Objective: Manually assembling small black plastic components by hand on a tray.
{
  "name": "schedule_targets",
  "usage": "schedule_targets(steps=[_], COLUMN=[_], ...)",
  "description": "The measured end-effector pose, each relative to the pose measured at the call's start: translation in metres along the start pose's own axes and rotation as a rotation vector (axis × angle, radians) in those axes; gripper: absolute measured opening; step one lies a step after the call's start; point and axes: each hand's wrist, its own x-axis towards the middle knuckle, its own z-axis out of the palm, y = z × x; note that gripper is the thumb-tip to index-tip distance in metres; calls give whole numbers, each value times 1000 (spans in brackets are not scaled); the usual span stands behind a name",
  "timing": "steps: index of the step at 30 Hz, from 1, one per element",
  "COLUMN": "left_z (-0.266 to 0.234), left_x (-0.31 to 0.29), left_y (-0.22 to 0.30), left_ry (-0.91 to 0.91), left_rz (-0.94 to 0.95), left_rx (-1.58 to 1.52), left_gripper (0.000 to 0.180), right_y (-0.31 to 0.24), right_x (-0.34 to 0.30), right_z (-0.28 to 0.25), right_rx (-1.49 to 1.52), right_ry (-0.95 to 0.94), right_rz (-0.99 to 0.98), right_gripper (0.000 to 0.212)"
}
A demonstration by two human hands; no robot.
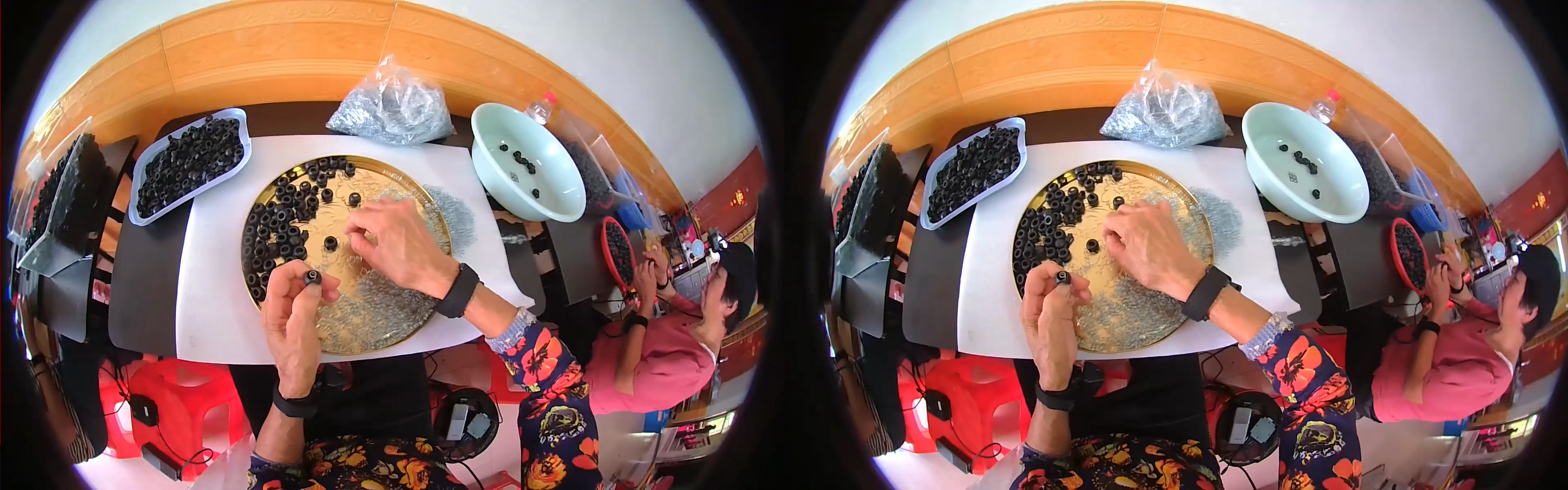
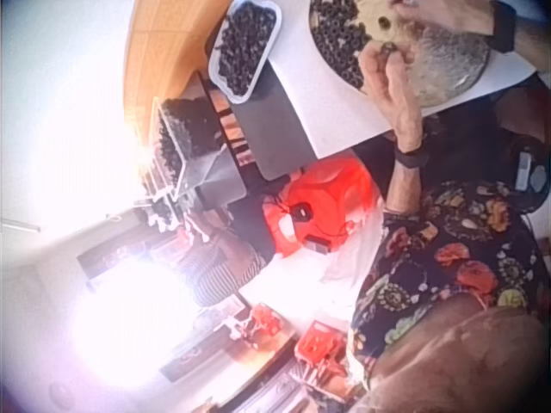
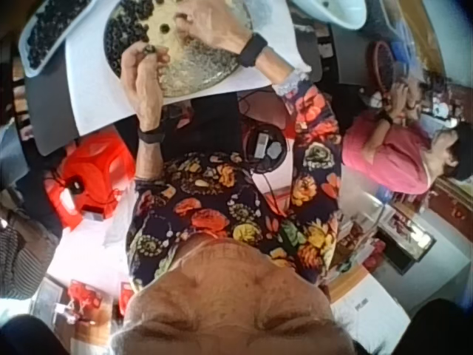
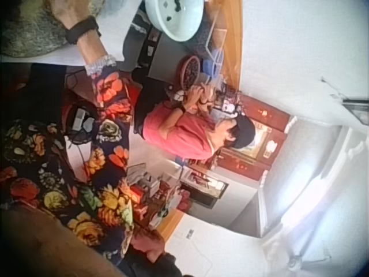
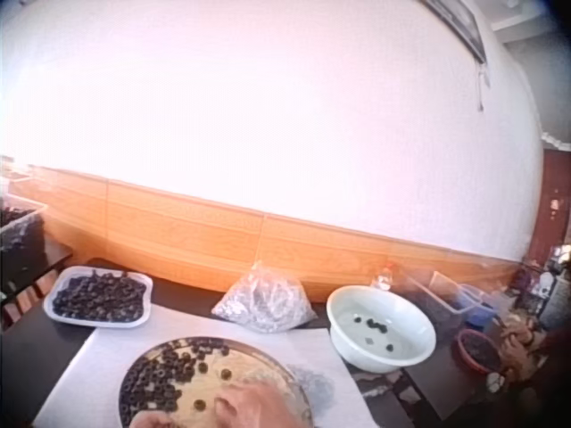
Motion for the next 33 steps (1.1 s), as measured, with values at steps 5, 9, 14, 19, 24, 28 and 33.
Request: schedule_targets(steps=[5,9,14,19,24,28,33], left_z=[4,6,6,1,7,3,4], left_x=[1,1,-1,-1,-2,-3,-2], left_y=[4,4,1,1,1,2,2], left_ry=[-44,-162,-197,-208,-233,-235,-261], left_rz=[-25,-86,-116,-103,-98,-92,-73], left_rx=[50,130,133,192,212,229,258], left_gripper=[17,14,13,15,14,13,13], right_y=[23,45,48,46,42,40,43], right_x=[8,11,24,48,60,64,59], right_z=[7,3,2,17,14,27,18], right_rx=[63,-7,-72,-112,-164,-89,85], right_ry=[161,214,70,29,-38,33,88], right_rz=[-66,41,186,134,172,39,33], right_gripper=[9,13,35,40,42,32,25])
